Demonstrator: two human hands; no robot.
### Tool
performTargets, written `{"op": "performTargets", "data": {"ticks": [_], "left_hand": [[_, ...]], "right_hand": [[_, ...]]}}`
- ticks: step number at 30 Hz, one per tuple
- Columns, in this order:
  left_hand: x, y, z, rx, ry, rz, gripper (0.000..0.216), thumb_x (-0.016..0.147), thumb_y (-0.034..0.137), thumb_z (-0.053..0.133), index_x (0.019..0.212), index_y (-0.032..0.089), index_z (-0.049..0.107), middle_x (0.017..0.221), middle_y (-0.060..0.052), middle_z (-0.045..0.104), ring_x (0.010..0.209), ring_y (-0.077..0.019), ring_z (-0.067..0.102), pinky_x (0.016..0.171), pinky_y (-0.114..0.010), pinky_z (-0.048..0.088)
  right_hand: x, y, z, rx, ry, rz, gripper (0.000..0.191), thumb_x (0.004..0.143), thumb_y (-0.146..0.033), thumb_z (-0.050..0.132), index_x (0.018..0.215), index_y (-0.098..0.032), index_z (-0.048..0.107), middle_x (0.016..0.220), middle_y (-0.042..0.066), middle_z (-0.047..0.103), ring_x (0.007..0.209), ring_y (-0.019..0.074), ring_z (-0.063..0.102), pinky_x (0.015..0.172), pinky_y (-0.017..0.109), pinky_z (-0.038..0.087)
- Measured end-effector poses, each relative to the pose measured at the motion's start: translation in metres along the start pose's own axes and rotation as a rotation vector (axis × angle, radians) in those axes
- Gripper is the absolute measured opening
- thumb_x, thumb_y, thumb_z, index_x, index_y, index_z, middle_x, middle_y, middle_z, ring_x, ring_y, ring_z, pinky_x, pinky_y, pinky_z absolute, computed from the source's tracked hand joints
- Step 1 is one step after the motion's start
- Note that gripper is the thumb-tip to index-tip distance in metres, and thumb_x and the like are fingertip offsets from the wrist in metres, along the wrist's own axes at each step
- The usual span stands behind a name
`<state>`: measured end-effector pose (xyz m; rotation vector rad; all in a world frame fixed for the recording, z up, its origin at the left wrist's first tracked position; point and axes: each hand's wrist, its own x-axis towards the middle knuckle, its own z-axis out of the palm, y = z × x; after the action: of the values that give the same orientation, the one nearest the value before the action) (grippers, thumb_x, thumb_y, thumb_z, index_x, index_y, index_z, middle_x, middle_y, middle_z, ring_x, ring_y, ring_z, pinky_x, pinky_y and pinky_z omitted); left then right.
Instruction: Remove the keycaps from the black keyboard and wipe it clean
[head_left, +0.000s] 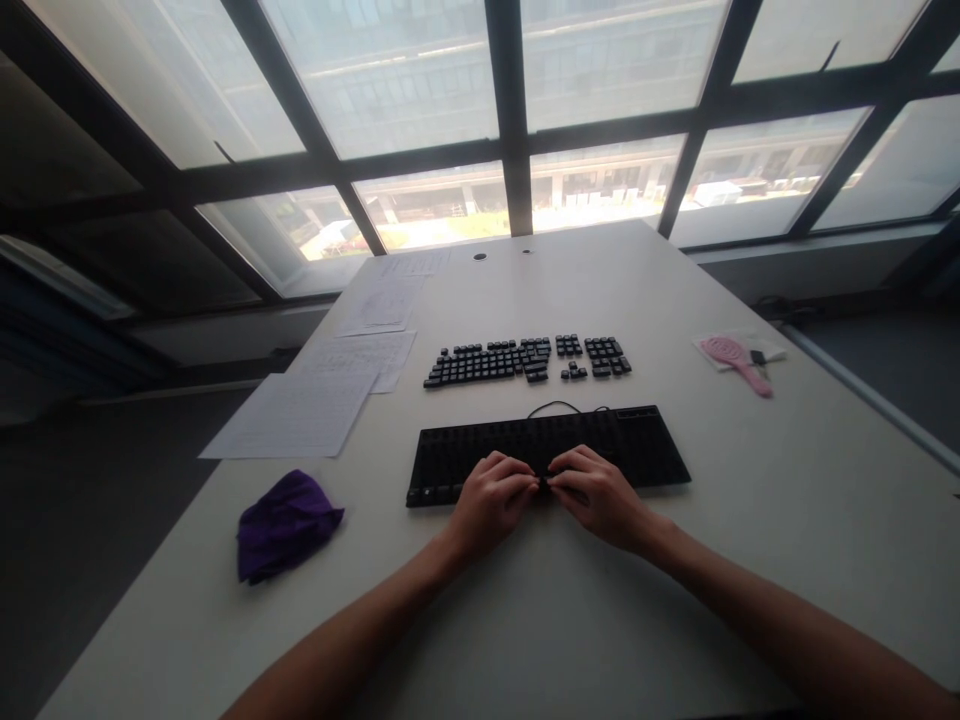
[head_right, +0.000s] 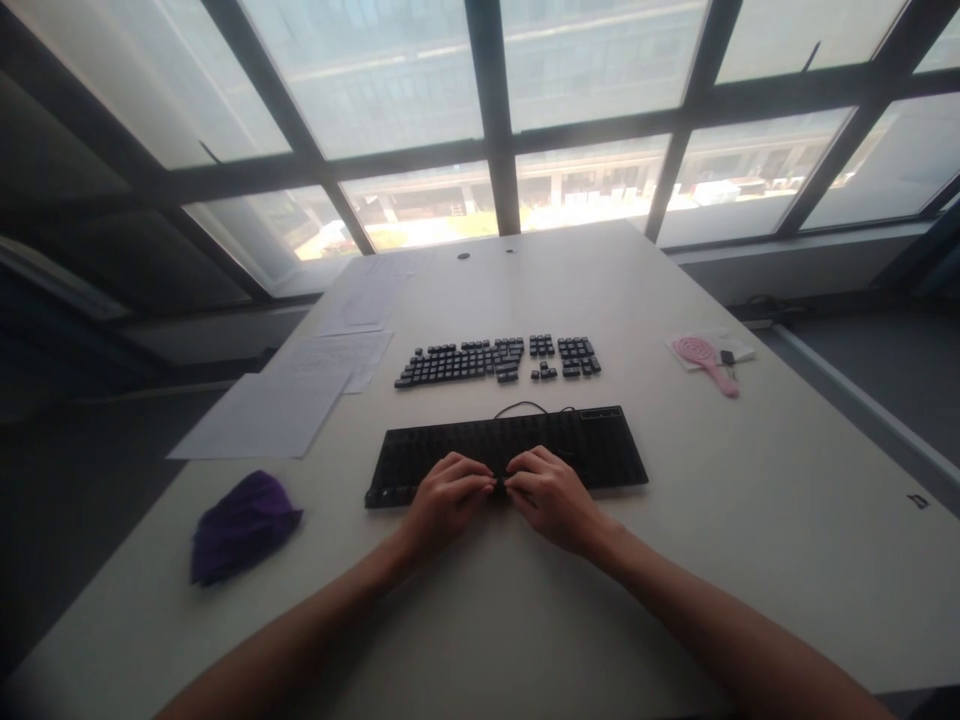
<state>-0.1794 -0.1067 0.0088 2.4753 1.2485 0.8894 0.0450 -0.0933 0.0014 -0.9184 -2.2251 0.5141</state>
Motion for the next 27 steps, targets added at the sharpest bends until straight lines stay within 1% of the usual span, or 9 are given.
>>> {"op": "performTargets", "data": {"ticks": [3, 4, 6, 8, 11, 15, 19, 23, 27], "left_hand": [[0.02, -0.006, -0.008, -0.037, 0.08, -0.1, 0.016, 0.095, 0.023, 0.057, 0.094, 0.02, 0.073, 0.096, -0.006, 0.07, 0.09, -0.0195, 0.06, 0.084, -0.035, 0.05], [0.029, -0.011, -0.011, -0.014, 0.097, -0.131, 0.016, 0.095, 0.023, 0.058, 0.096, 0.02, 0.073, 0.096, -0.006, 0.07, 0.092, -0.0198, 0.06, 0.086, -0.036, 0.05], [0.051, -0.023, -0.013, 0.064, 0.095, -0.178, 0.015, 0.093, 0.025, 0.06, 0.098, 0.02, 0.074, 0.097, -0.005, 0.071, 0.093, -0.0207, 0.06, 0.089, -0.036, 0.049], [0.074, -0.038, -0.011, 0.151, 0.062, -0.22, 0.016, 0.092, 0.027, 0.063, 0.1, 0.02, 0.075, 0.098, -0.005, 0.071, 0.095, -0.0216, 0.06, 0.091, -0.036, 0.048], [0.107, -0.059, -0.001, 0.261, -0.001, -0.281, 0.019, 0.091, 0.028, 0.064, 0.104, 0.02, 0.076, 0.101, -0.006, 0.071, 0.097, -0.0228, 0.06, 0.093, -0.036, 0.047], [0.136, -0.077, 0.016, 0.309, -0.015, -0.297, 0.021, 0.09, 0.027, 0.064, 0.107, 0.022, 0.076, 0.1, -0.007, 0.07, 0.098, -0.0238, 0.058, 0.092, -0.035, 0.046], [0.148, -0.083, 0.025, 0.327, -0.026, -0.299, 0.017, 0.089, 0.024, 0.066, 0.099, 0.023, 0.079, 0.095, -0.008, 0.069, 0.096, -0.0247, 0.057, 0.088, -0.035, 0.047], [0.147, -0.083, 0.027, 0.308, -0.041, -0.284, 0.014, 0.087, 0.022, 0.067, 0.09, 0.022, 0.08, 0.096, -0.008, 0.07, 0.097, -0.0246, 0.056, 0.089, -0.035, 0.046], [0.145, -0.081, 0.027, 0.256, -0.062, -0.276, 0.012, 0.085, 0.02, 0.069, 0.089, 0.023, 0.08, 0.094, -0.006, 0.074, 0.096, -0.0238, 0.06, 0.089, -0.034, 0.047]], "right_hand": [[0.013, 0.011, -0.007, 0.022, 0.105, 0.076, 0.016, 0.093, -0.015, 0.056, 0.097, -0.02, 0.07, 0.098, 0.007, 0.068, 0.093, 0.0205, 0.061, 0.085, 0.035, 0.051], [0.021, 0.017, -0.01, -0.004, 0.132, 0.109, 0.017, 0.092, -0.014, 0.056, 0.1, -0.019, 0.07, 0.099, 0.007, 0.068, 0.094, 0.0209, 0.061, 0.086, 0.036, 0.051], [0.042, 0.031, -0.014, -0.098, 0.14, 0.175, 0.02, 0.092, -0.016, 0.056, 0.105, -0.018, 0.07, 0.102, 0.009, 0.067, 0.097, 0.0218, 0.061, 0.089, 0.036, 0.049], [0.066, 0.046, -0.016, -0.213, 0.094, 0.229, 0.023, 0.093, -0.017, 0.055, 0.11, -0.016, 0.07, 0.105, 0.01, 0.067, 0.101, 0.0226, 0.06, 0.091, 0.034, 0.047], [0.101, 0.064, -0.015, -0.37, -0.023, 0.289, 0.028, 0.095, -0.019, 0.053, 0.117, -0.015, 0.069, 0.111, 0.011, 0.065, 0.105, 0.0227, 0.058, 0.093, 0.031, 0.045], [0.132, 0.08, -0.007, -0.423, -0.075, 0.288, 0.026, 0.095, -0.018, 0.052, 0.112, -0.016, 0.072, 0.111, 0.013, 0.064, 0.106, 0.0246, 0.056, 0.091, 0.032, 0.044], [0.144, 0.088, 0.001, -0.448, -0.107, 0.267, 0.024, 0.093, -0.015, 0.053, 0.101, -0.016, 0.075, 0.109, 0.015, 0.064, 0.106, 0.0269, 0.054, 0.088, 0.033, 0.043], [0.143, 0.091, 0.005, -0.438, -0.126, 0.237, 0.023, 0.092, -0.014, 0.054, 0.088, -0.016, 0.077, 0.102, 0.014, 0.067, 0.104, 0.0268, 0.056, 0.086, 0.032, 0.043], [0.142, 0.091, 0.006, -0.392, -0.127, 0.225, 0.019, 0.09, -0.012, 0.058, 0.084, -0.015, 0.076, 0.092, 0.012, 0.07, 0.096, 0.0243, 0.061, 0.084, 0.031, 0.043]]}}
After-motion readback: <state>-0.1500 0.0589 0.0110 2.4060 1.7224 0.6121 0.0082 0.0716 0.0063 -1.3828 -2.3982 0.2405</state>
